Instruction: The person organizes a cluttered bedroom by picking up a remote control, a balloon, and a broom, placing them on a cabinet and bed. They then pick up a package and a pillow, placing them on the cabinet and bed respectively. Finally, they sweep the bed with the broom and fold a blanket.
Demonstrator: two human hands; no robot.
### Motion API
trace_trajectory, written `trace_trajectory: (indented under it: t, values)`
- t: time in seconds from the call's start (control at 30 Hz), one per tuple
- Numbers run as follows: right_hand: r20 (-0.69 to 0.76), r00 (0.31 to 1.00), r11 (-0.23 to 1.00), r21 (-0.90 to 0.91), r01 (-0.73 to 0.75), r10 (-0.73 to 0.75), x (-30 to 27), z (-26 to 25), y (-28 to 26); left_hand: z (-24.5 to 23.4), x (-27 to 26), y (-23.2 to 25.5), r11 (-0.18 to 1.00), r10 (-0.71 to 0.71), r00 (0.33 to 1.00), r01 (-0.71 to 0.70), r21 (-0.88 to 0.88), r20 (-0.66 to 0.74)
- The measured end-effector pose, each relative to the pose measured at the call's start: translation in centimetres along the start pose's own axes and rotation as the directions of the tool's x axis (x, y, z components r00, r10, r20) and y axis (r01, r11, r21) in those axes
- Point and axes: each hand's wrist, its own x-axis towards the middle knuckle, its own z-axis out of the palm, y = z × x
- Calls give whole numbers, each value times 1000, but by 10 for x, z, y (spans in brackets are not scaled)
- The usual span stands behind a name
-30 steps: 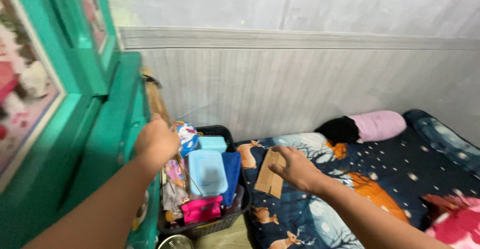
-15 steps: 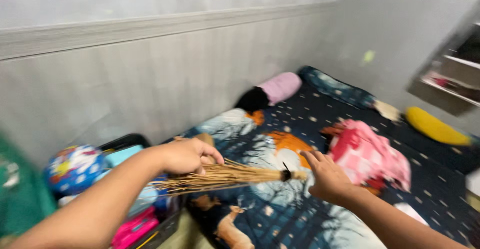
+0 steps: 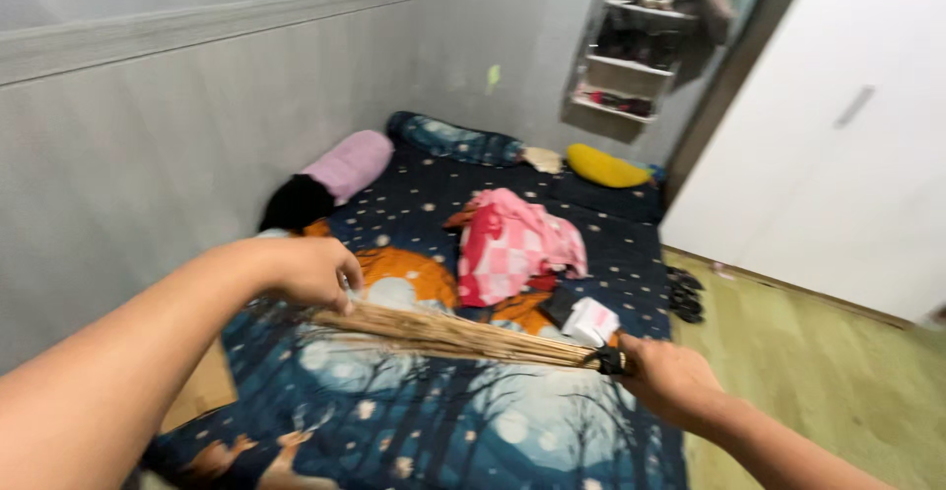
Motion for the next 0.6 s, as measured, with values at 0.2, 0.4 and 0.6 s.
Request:
trace_trajectory:
  t: [0.2,0.4,0.6]
  values:
    - [5,993,986,115,-120,121,-59,-20,85,19,62,175,994,108,924,-100,42,-367]
    - [294,926,763,535,-363,235,-110,-47,155,96,97,390,703,703,513,-608,369,-493]
    - [38,989,710,692,-130,144,-147,-58,233,98,111,508,799,600,790,-584,147,-126]
